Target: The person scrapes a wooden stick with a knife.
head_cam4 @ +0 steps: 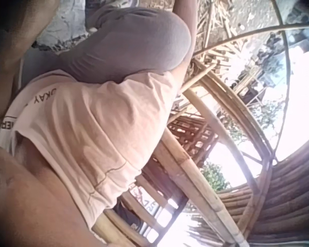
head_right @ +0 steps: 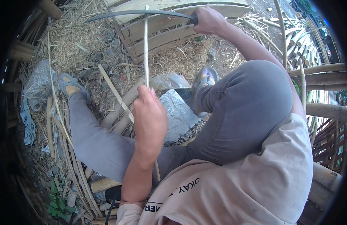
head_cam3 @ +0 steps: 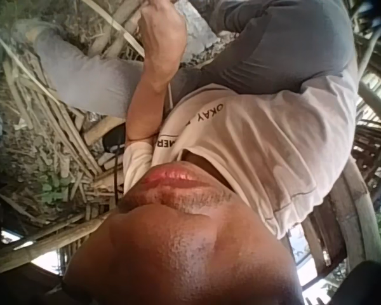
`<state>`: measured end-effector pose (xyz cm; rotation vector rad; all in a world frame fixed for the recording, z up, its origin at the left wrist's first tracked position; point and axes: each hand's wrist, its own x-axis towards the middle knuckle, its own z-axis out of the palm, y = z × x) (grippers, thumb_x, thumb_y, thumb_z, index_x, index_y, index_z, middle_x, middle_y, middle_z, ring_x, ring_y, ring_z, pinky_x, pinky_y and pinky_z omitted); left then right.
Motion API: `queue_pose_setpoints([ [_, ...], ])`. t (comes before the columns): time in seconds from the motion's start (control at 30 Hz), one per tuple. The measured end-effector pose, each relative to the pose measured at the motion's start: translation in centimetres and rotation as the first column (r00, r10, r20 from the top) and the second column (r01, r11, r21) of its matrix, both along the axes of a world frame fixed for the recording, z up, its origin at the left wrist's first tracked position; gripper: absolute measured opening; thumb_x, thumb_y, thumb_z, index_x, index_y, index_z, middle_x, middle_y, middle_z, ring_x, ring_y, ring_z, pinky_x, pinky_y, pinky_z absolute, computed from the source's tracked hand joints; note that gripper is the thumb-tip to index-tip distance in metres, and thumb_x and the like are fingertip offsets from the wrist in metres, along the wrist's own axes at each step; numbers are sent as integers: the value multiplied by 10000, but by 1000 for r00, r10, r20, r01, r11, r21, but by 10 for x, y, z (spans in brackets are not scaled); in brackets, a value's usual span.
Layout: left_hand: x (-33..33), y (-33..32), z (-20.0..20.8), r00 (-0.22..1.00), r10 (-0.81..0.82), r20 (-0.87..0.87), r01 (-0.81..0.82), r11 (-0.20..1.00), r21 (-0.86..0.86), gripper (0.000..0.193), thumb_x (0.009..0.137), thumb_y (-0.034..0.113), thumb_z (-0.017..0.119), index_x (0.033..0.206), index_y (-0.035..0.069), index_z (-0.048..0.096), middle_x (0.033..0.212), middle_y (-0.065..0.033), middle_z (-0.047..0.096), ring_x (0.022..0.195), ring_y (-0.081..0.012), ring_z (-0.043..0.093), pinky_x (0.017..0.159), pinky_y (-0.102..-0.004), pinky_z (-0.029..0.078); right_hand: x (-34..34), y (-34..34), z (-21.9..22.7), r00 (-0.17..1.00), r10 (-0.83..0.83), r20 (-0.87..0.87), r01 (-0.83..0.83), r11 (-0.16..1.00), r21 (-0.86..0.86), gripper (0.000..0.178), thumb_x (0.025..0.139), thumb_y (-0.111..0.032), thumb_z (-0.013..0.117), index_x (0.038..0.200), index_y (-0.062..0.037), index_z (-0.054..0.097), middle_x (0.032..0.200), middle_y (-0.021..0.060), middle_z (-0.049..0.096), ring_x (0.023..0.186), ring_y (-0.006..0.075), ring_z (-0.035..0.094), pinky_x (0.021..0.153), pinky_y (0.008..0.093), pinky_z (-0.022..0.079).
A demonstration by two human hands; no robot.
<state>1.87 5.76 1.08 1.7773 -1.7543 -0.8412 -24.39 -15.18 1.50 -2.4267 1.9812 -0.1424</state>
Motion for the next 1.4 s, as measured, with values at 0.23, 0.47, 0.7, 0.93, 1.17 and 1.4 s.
queue_pose_setpoints([
  [0.23, -1, -4, -4, 999, -36, 24, 36, 999, -10, 168, 1031, 79, 436, 994, -78, 483, 678, -270, 619, 668, -453, 659, 537, -516, 496, -10, 15, -7, 983, 87, 164, -87, 996, -11, 233, 721, -99, 624, 896, 21, 720, 776, 221, 698, 764, 386, 694, 745, 421, 553],
  [0.47, -3, -5, -9, 997, -39, 60, 38, 999, 20, 163, 1026, 71, 438, 1003, -85, 480, 693, -279, 628, 684, -451, 670, 554, -521, 512, 56, 36, 13, 910, 369, 188, -401, 900, 172, 128, 696, -87, 650, 722, 31, 608, 617, 199, 571, 662, 401, 606, 596, 468, 430],
  [0.7, -7, -1, -8, 998, -49, 48, 47, 999, 26, 154, 1023, 62, 441, 1003, -87, 472, 699, -283, 626, 694, -450, 670, 563, -517, 512, 65, 38, 10, 943, 327, 56, -331, 942, 62, 190, 627, -55, 617, 789, 21, 680, 663, 216, 623, 697, 412, 638, 631, 471, 492],
  [0.93, -6, 1, -5, 998, -29, 52, 28, 1000, 11, 159, 1025, 71, 445, 1009, -84, 474, 701, -278, 627, 688, -448, 666, 559, -513, 505, 64, 33, 6, 955, 291, 59, -294, 954, 54, 289, 604, -58, 629, 866, 6, 733, 732, 224, 669, 725, 407, 664, 664, 465, 521],
  [1.17, -5, 1, -5, 999, -26, 33, 26, 1000, 7, 171, 1030, 77, 440, 1010, -88, 480, 690, -277, 622, 682, -448, 661, 555, -519, 496, 58, 28, 7, 965, 263, 17, -264, 962, 72, 313, 620, -69, 616, 900, 8, 734, 752, 231, 671, 753, 413, 660, 697, 458, 533],
  [1.4, -2, 4, -1, 1000, -24, 20, 24, 999, -22, 162, 1026, 76, 445, 975, -76, 475, 690, -278, 621, 686, -453, 660, 550, -518, 496, 11, 1, -6, 995, 98, 19, -97, 993, -60, 287, 648, -93, 636, 894, 24, 729, 799, 231, 705, 774, 374, 704, 794, 438, 566],
])
